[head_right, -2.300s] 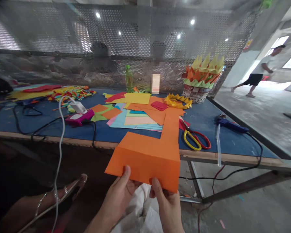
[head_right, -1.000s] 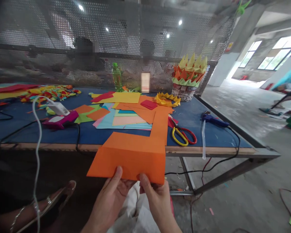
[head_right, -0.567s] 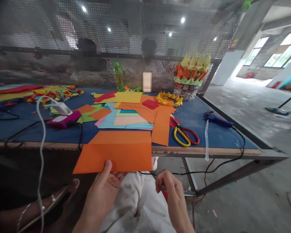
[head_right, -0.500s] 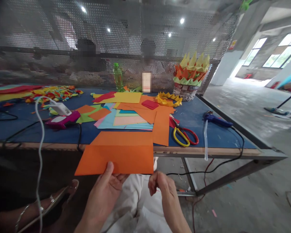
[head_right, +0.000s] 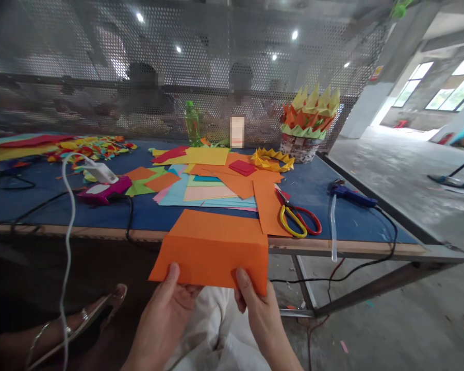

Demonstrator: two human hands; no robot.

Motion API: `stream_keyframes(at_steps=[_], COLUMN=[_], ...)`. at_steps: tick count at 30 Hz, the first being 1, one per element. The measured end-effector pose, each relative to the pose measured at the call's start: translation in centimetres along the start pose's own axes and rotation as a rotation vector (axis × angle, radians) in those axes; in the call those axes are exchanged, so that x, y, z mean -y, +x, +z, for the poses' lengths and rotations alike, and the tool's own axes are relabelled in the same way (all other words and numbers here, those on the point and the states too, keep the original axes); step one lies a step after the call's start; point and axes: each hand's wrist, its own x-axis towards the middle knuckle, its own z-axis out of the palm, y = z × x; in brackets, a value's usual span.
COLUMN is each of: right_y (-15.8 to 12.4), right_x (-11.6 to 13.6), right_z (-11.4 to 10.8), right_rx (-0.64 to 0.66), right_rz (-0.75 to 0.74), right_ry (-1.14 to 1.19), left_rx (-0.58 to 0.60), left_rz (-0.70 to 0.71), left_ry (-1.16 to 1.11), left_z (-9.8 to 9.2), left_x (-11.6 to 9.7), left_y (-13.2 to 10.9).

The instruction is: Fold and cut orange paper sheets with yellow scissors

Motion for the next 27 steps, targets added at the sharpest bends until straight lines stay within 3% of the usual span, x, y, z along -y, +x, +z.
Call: stream_keyframes(at_steps=[10, 15, 27], right_y=[0.5, 0.0, -1.1], right_x=[-1.3, -1.1, -1.2], right_z=[-2.0, -1.9, -2.0], right_rx=[-0.044, 0.025, 0.046], right_rz=[0.037, 0.004, 0.018], right_ry=[0.012, -0.079, -0.164], left_rx=[-0.067, -0.103, 0.096], left_rz=[0.134, 0.025, -0.059], left_ry=[0.103, 0.184, 0.368], left_z=[-2.6, -3.1, -3.7], left_x=[-4.4, -4.8, -5.4], left_y=[1.6, 1.5, 1.4])
